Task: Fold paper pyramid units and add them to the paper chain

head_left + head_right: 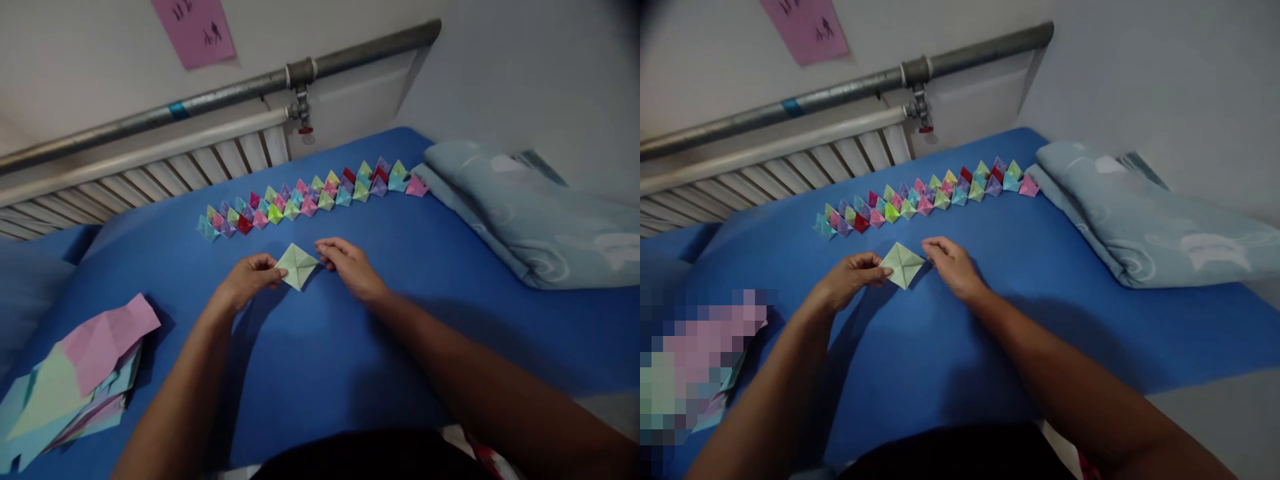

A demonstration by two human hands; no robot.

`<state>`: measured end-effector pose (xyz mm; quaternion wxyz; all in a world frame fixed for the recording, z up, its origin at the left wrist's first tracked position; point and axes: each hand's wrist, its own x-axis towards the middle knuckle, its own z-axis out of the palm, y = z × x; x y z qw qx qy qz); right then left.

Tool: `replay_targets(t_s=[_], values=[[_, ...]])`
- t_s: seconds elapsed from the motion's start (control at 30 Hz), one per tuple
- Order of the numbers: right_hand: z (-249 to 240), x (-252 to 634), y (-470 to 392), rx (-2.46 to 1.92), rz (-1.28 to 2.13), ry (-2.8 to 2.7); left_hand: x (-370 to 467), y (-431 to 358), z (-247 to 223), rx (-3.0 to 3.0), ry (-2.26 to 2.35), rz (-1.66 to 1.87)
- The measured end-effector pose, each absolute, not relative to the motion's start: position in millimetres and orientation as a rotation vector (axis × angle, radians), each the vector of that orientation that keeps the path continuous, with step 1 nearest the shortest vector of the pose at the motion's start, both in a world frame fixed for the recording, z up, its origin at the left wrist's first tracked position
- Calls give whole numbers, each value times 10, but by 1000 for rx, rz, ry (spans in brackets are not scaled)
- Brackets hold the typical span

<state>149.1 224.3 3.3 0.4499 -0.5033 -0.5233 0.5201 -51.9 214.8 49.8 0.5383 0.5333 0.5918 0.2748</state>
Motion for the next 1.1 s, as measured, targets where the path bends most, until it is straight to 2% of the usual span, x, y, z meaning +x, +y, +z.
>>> replay_targets(t_s=[0.13, 0.27, 0.53, 0.8, 1.1], values=[[82, 1388, 2180, -1118, 1556, -1082, -389, 2064, 437, 843, 1287, 1095], [136, 1235, 2051, -1075, 1572, -1055, -214, 1986, 329, 616, 1178, 1246], [127, 1187, 2033, -1166, 1514, -952, 9, 1828, 166, 544, 1096, 1221], [62, 1328, 2081, -1246, 1579, -1335, -285, 1868, 234, 934, 1163, 1156], [139, 1332, 2037, -1278, 1567, -1456, -424, 1884, 224, 1134, 1254, 977]])
